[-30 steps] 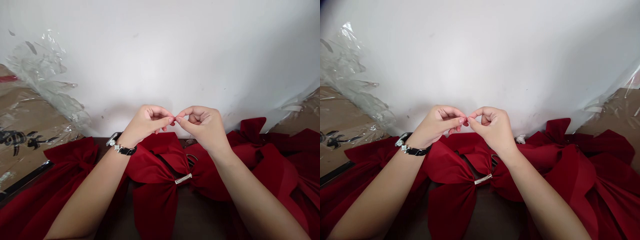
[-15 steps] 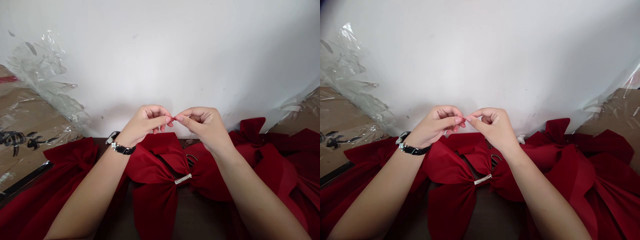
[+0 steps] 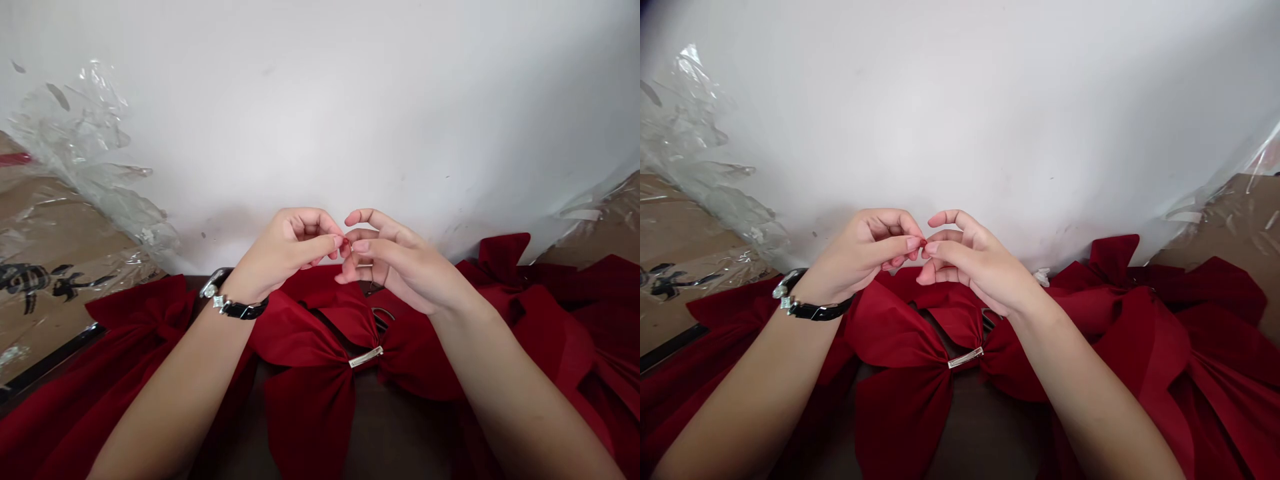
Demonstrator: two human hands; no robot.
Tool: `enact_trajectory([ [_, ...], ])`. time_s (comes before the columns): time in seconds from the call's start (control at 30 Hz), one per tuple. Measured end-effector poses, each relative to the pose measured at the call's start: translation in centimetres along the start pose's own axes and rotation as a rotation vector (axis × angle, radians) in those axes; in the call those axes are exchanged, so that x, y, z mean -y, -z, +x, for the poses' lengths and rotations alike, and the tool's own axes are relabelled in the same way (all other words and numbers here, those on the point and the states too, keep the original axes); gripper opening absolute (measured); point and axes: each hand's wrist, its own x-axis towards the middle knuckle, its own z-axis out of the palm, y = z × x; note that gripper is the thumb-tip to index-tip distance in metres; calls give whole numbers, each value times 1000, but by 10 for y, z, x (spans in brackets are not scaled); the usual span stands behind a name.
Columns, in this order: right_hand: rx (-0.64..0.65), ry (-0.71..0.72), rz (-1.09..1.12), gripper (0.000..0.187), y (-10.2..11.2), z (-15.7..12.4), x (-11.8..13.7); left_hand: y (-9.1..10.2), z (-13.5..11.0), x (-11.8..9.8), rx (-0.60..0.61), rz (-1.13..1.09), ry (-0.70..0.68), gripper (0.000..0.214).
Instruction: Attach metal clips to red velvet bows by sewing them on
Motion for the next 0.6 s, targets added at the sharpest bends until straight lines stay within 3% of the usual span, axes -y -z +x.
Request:
enact_trajectory([
  [0.23, -63, 41, -113, 12, -4, 0, -1, -1, -1, -3, -11, 21, 15, 10],
  [0.6, -138, 133, -313, 15, -2, 0, 0, 0, -1, -1, 4, -13, 29, 12],
])
